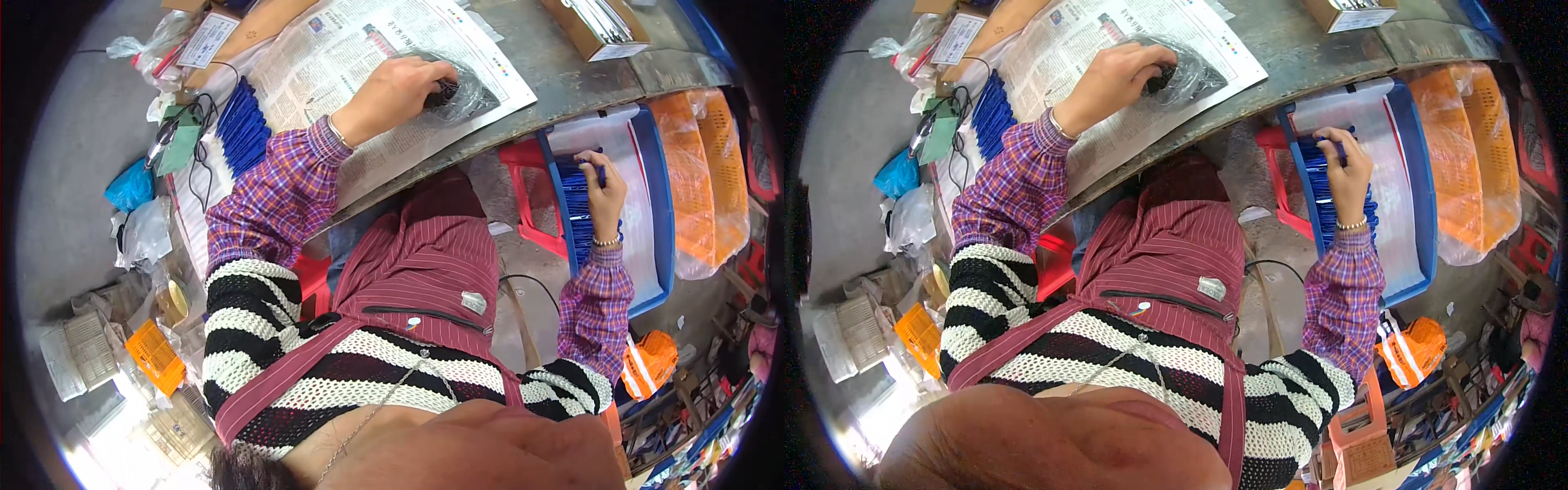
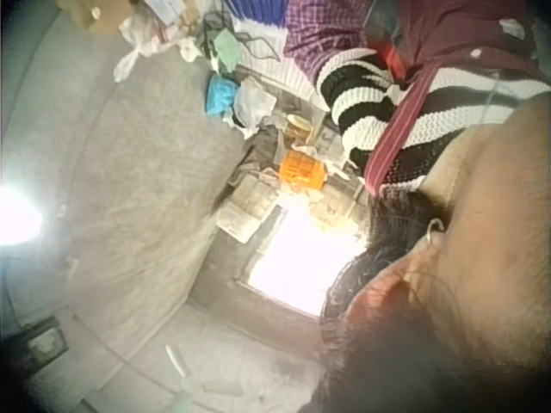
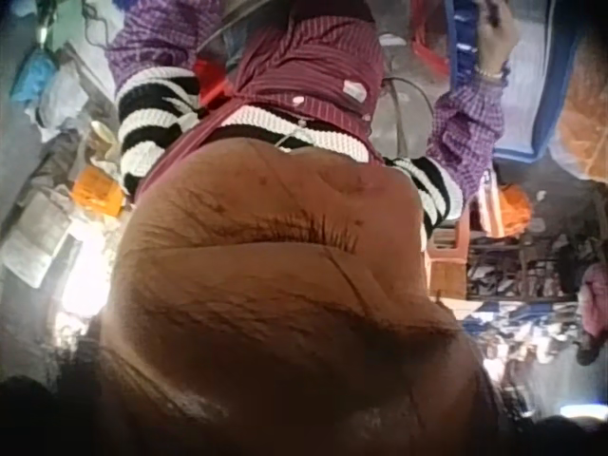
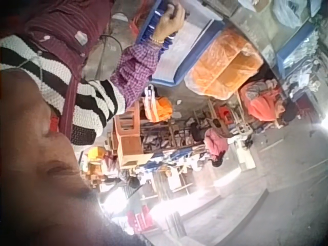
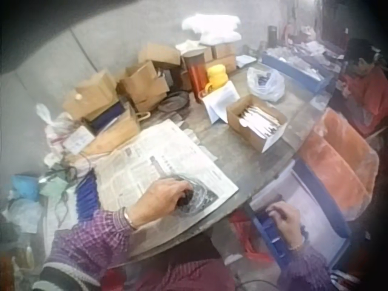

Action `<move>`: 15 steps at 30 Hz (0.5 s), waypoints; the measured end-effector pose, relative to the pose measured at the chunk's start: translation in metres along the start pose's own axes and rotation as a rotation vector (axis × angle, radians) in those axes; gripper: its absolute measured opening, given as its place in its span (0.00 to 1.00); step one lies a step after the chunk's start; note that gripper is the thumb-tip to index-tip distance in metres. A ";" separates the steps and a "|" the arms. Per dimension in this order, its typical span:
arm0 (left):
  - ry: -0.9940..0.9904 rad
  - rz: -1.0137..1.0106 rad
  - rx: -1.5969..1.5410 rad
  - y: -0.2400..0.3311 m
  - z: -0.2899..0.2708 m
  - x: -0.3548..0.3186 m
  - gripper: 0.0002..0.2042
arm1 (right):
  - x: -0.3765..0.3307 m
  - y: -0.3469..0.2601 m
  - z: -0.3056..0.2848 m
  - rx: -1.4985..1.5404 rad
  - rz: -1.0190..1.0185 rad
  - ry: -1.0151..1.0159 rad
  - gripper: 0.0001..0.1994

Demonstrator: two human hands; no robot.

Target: Manually assembling blue cylindrical components at a workbench in a factory setting.

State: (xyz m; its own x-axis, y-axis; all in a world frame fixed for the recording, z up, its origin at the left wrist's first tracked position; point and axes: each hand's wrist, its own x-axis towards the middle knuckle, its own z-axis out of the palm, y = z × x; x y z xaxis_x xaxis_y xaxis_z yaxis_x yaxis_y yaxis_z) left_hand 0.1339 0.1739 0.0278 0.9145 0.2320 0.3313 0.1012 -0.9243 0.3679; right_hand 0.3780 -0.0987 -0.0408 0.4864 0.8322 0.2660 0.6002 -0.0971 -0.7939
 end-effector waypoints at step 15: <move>-0.001 -0.045 -0.137 0.019 -0.023 -0.012 0.06 | -0.085 -0.092 0.141 1.024 0.412 -0.510 0.05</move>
State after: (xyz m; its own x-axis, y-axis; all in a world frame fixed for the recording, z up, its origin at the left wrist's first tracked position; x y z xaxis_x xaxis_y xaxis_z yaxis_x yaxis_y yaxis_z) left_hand 0.1162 0.1603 0.0512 0.9107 0.2719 0.3111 0.0877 -0.8630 0.4975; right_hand 0.1916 -0.0837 -0.0675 0.0787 0.9823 -0.1702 -0.4320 -0.1202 -0.8938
